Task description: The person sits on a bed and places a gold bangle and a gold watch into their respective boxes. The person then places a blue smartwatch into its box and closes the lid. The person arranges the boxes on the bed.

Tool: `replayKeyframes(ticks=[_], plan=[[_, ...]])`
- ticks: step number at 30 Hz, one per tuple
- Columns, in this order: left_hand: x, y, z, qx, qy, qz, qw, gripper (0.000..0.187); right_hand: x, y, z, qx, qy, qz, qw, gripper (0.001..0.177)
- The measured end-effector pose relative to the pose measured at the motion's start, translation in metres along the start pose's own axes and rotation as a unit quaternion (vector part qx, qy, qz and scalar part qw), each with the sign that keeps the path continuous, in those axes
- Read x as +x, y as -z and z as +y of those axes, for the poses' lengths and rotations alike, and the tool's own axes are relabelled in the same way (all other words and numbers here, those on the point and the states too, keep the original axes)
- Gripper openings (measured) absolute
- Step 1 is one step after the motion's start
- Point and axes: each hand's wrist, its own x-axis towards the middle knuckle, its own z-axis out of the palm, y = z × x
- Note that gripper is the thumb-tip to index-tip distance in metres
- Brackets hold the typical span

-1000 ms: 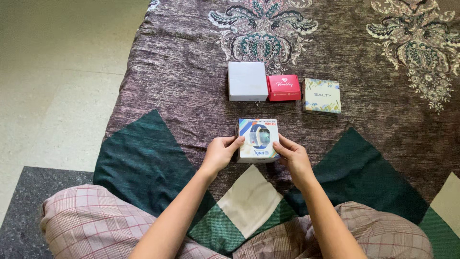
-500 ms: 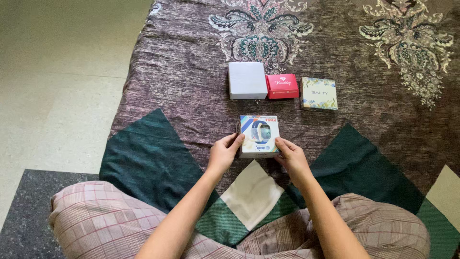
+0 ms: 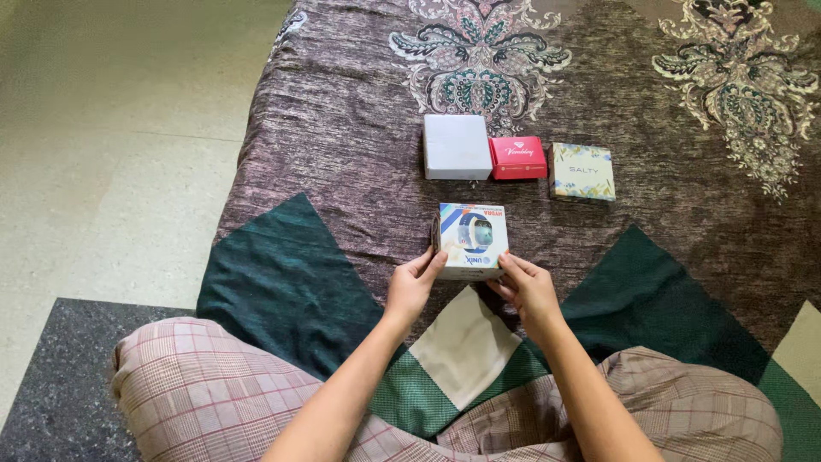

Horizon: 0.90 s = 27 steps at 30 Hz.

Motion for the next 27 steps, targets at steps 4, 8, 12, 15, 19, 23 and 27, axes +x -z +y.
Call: replayKeyframes(ticks=[4, 8, 12, 15, 19, 23, 27], plan=[[0.005, 0.011, 0.0, -0.027, -0.009, 0.01, 1.0, 0.055, 0.005, -0.016, -0.001, -0.016, 0.014, -0.026, 0.999, 0.043], [0.014, 0.028, 0.003, -0.068, -0.015, 0.023, 0.997, 0.053, 0.01, -0.042, -0.001, -0.025, 0.01, -0.036, 0.999, 0.044], [0.027, 0.049, 0.01, -0.059, -0.017, 0.055, 0.997, 0.051, 0.024, -0.073, -0.003, -0.027, 0.007, -0.054, 0.998, 0.045], [0.034, 0.062, 0.018, -0.034, -0.018, 0.083, 0.996, 0.048, 0.033, -0.09, -0.003, -0.039, 0.024, -0.082, 0.996, 0.047], [0.046, 0.075, 0.028, 0.043, 0.019, 0.145, 0.988, 0.044, 0.052, -0.115, -0.002, -0.047, 0.035, -0.096, 0.994, 0.047], [0.069, 0.09, 0.031, 0.018, -0.008, 0.127, 0.992, 0.045, 0.074, -0.133, 0.002, -0.058, 0.04, -0.086, 0.994, 0.047], [0.098, 0.104, 0.024, 0.055, -0.03, 0.134, 0.989, 0.045, 0.097, -0.149, 0.004, -0.048, 0.053, -0.095, 0.993, 0.046]])
